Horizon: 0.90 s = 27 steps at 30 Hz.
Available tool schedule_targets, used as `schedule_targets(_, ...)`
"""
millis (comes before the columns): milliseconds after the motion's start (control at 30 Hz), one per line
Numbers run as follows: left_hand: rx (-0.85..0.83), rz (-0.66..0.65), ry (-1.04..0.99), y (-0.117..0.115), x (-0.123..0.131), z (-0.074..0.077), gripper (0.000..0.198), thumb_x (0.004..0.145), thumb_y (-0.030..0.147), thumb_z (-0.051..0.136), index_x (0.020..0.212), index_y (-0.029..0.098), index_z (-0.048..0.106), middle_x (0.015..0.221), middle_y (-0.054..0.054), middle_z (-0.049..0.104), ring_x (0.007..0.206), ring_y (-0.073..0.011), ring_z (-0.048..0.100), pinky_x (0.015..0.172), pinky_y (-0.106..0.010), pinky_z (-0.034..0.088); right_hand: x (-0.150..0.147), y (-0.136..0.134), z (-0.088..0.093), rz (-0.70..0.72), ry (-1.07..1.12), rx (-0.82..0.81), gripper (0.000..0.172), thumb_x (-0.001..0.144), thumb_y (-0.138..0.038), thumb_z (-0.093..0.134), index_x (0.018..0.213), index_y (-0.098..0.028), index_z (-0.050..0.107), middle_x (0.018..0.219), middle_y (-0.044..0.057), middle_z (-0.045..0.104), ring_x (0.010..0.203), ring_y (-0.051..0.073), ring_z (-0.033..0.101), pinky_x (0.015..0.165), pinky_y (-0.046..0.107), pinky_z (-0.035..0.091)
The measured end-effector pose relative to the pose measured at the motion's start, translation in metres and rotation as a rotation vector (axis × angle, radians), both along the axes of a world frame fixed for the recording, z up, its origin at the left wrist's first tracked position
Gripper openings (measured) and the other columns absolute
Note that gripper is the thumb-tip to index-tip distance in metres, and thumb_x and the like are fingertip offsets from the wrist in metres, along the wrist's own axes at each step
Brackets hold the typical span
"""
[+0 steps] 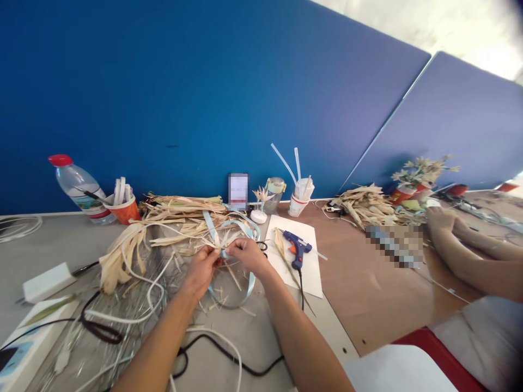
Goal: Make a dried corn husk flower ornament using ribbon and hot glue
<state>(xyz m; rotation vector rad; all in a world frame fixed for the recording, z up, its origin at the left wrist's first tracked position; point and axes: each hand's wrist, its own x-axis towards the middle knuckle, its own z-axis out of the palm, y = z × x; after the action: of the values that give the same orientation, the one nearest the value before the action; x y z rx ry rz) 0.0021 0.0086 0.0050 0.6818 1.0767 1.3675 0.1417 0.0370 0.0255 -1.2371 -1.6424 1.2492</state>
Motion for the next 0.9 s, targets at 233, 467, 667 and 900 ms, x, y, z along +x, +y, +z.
schedule_targets(233,-0.036,0.013,-0.088,0.001,-0.002,0.005,0.012,0.065,0.012,0.071,0.064,0.016,0.060,0.061,0.001,0.059,0.056,-0.0107,0.054,0.053,-0.021,0.041,0.018,-0.005,0.027,-0.042,-0.280,0.134,0.020,0.079,-0.023,0.055,0.090,-0.018,0.071,0.092,0.005,0.071,0.084,0.019,0.063,0.078,0.030,0.045)
schedule_targets(467,-0.005,0.100,-0.185,0.007,-0.005,-0.004,0.013,0.065,0.006,0.068,0.064,0.017,0.060,0.062,0.003,0.060,0.056,-0.0095,0.054,0.051,-0.018,0.042,0.111,-0.029,0.037,-0.275,-0.554,0.114,0.022,0.083,-0.024,0.050,0.090,-0.017,0.069,0.093,0.005,0.071,0.087,0.018,0.064,0.077,0.026,0.044)
schedule_targets(667,0.043,0.123,-0.177,0.007,-0.002,-0.002,0.014,0.061,0.007,0.072,0.061,0.016,0.061,0.060,0.002,0.058,0.055,-0.0086,0.052,0.052,-0.017,0.043,0.166,-0.032,0.015,-0.559,-0.803,-0.108,0.034,0.085,-0.041,0.045,0.074,-0.017,0.066,0.076,0.010,0.070,0.076,0.022,0.065,0.063,0.028,0.042)
schedule_targets(900,0.050,0.106,-0.302,0.005,-0.003,0.005,0.021,0.055,0.008,0.077,0.063,0.016,0.060,0.062,0.004,0.060,0.058,-0.0085,0.055,0.054,-0.018,0.044,0.153,-0.020,-0.004,-0.620,-0.844,-0.224,0.041,0.071,-0.053,0.061,0.083,-0.015,0.067,0.101,0.023,0.068,0.100,0.036,0.062,0.079,0.042,0.045)
